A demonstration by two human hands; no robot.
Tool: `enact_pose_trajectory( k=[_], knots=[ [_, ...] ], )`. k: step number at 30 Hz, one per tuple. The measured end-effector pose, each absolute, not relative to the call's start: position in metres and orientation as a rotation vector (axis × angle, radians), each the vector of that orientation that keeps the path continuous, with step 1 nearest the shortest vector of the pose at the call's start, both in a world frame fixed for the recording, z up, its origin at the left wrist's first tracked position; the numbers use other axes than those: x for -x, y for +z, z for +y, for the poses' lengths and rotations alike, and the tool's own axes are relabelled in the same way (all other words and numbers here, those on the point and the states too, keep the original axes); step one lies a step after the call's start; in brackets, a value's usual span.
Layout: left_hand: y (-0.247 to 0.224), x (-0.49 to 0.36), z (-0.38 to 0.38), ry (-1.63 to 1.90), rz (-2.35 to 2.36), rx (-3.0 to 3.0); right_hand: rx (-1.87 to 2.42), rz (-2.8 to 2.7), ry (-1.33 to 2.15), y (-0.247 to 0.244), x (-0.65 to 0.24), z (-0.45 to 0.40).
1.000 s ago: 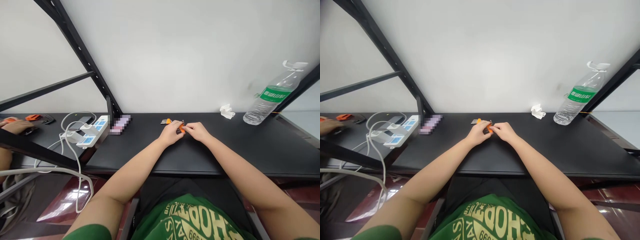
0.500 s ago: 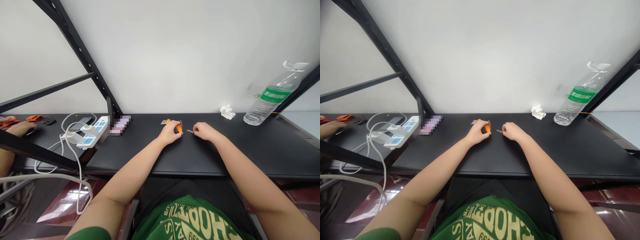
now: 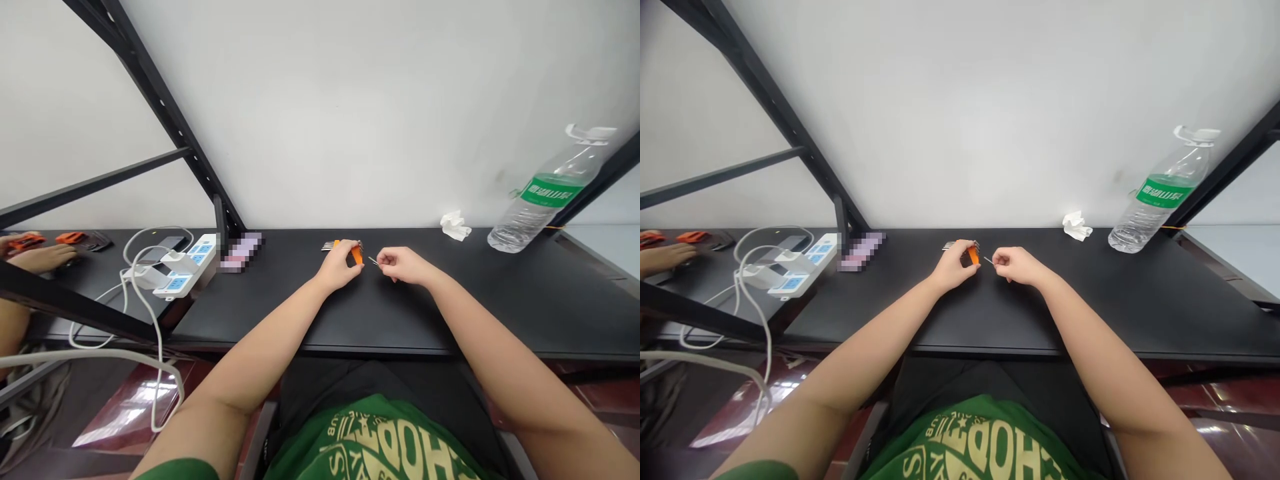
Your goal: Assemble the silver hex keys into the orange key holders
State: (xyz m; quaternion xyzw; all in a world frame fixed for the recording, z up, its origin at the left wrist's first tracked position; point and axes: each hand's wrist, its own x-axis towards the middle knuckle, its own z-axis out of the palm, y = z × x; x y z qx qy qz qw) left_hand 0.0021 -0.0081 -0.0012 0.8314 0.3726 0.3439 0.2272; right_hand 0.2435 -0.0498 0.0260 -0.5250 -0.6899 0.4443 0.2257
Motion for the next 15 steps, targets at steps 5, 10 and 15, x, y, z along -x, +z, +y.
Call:
enact_pose_trajectory(
  k=[5,10,15],
  knots=[
    [0.0048,-0.0032,-0.0106,1.015,0.989,-2.277,1.371,-1.83,1.302,0.0173,-0.234,-0.0476],
    [0.0048,-0.003,-0.0108,1.015,0.957,-2.296,1.324,-1.703,1.381,0.0147,-0.2328,-0.0472],
    [0.0027,-0.0026,-0.0109,1.011,0.946,-2.319,1.302,-1.647,1.438,0.0175,-0.2342,-0.0491]
  ],
)
